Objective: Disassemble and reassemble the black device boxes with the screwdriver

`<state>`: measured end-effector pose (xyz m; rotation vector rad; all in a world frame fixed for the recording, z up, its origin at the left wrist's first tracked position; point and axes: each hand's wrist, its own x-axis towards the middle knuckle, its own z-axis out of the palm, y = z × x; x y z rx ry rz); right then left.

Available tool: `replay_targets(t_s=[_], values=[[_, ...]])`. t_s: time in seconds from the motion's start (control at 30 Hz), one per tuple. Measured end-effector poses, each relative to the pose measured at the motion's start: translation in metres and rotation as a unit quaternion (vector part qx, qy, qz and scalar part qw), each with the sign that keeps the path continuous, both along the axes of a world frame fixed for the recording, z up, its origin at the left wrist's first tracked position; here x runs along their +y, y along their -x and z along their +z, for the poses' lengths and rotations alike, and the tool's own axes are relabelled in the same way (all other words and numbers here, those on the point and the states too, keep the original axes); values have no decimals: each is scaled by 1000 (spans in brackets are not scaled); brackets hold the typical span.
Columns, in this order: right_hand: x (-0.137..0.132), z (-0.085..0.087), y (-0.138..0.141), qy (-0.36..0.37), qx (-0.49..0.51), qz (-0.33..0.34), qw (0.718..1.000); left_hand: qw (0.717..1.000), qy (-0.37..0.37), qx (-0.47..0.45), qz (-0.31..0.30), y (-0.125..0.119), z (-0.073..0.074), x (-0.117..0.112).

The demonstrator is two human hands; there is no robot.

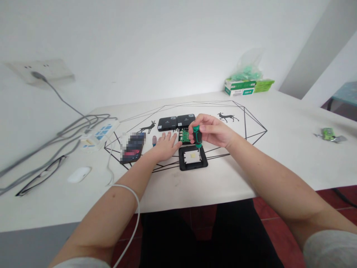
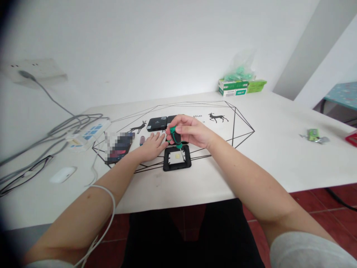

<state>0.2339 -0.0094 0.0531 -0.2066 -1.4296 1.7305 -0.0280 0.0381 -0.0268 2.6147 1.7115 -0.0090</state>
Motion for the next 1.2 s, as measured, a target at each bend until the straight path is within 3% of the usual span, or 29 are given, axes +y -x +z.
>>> replay_targets(t_s=[0.13,0.3,0.47,0.6,0.7,0.9,1.1,1.2], values=[[1,2,5,-38,21,-18,999,999,23,-33,-3,-3,9,-4],[2,1,7,-36,20,-61,997,998,28,-42,-23,-4,16,-7],[1,1,2,3,-8,-26,1000,999,25,-37,-31,-4,18,-8],[1,1,2,-27,-14,-1,1000,998,9,-46,-45,-6,21,-10],[-1,3,6,-54,2,-13,998,993,-26,-75,-85,-11,30,-20],[0,4,7,-73,-5,-52,996,957,-33,-135,-254,-24,52,-46],[2,0,2,-14,-20,-36,999,947,-30,-132,-292,-26,51,-50],[2,-1,2,-18,-19,-34,999,945,-34,-131,-297,-28,48,-51]])
